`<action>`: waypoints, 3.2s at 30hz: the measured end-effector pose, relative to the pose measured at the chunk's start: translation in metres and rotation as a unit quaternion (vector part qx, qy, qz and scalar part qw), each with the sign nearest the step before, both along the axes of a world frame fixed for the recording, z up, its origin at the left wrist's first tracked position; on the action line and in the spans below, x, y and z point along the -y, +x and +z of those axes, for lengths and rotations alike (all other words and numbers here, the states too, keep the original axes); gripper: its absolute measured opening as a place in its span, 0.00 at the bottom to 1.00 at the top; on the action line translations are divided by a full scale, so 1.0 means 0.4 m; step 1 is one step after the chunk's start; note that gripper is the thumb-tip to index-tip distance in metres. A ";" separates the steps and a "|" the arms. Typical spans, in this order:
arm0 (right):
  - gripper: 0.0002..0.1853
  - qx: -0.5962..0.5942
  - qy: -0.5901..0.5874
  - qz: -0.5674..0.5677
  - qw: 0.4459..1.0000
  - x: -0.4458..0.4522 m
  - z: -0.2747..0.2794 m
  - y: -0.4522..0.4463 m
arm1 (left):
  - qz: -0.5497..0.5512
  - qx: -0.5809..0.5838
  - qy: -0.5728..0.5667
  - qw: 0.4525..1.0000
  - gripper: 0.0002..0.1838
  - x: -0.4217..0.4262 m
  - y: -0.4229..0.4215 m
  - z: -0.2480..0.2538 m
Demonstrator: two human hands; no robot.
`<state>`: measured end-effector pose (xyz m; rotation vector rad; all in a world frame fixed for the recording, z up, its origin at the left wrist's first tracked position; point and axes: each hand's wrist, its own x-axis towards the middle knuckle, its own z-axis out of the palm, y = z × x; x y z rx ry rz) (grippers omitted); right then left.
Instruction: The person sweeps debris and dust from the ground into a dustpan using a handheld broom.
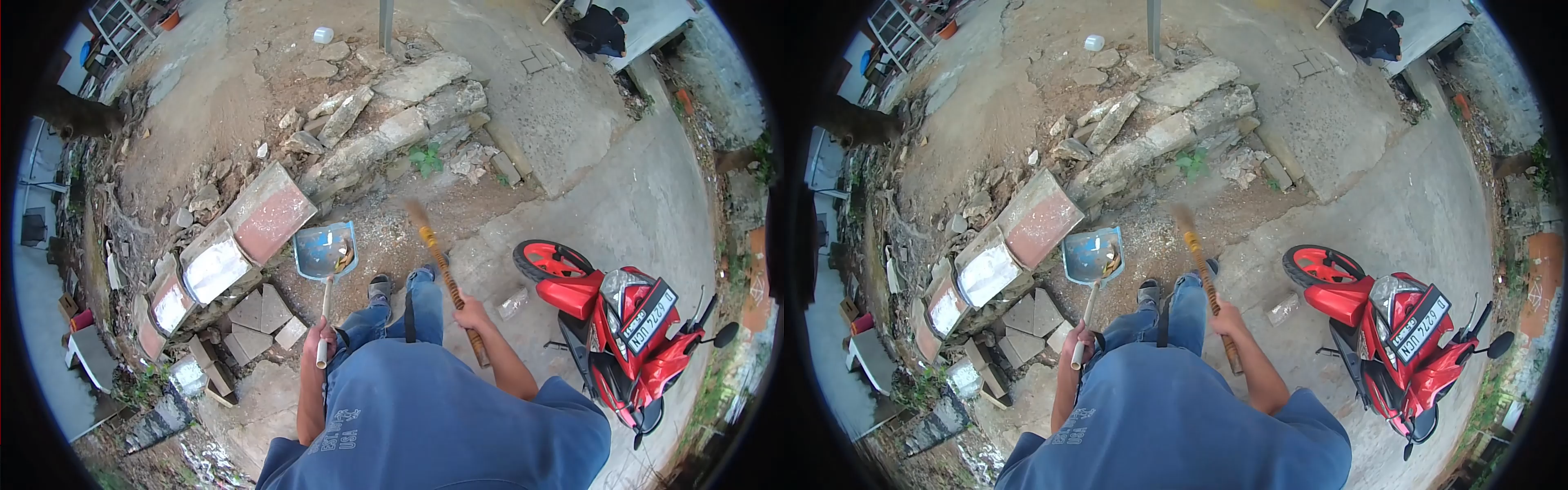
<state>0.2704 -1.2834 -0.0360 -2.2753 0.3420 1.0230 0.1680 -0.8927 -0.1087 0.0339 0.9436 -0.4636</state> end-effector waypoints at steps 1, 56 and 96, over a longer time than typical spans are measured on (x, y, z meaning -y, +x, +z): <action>0.39 0.007 -0.024 -0.026 0.999 0.018 -0.014 0.010 | 0.003 0.000 0.001 1.000 0.16 0.002 0.001 0.024; 0.29 0.112 -0.191 0.067 0.973 0.164 -0.291 0.301 | -0.112 -0.018 0.186 0.976 0.10 0.119 0.018 0.053; 0.34 0.071 -0.136 0.393 0.907 -0.076 0.015 0.121 | 0.268 -0.071 -0.018 0.961 0.09 0.145 -0.250 -0.032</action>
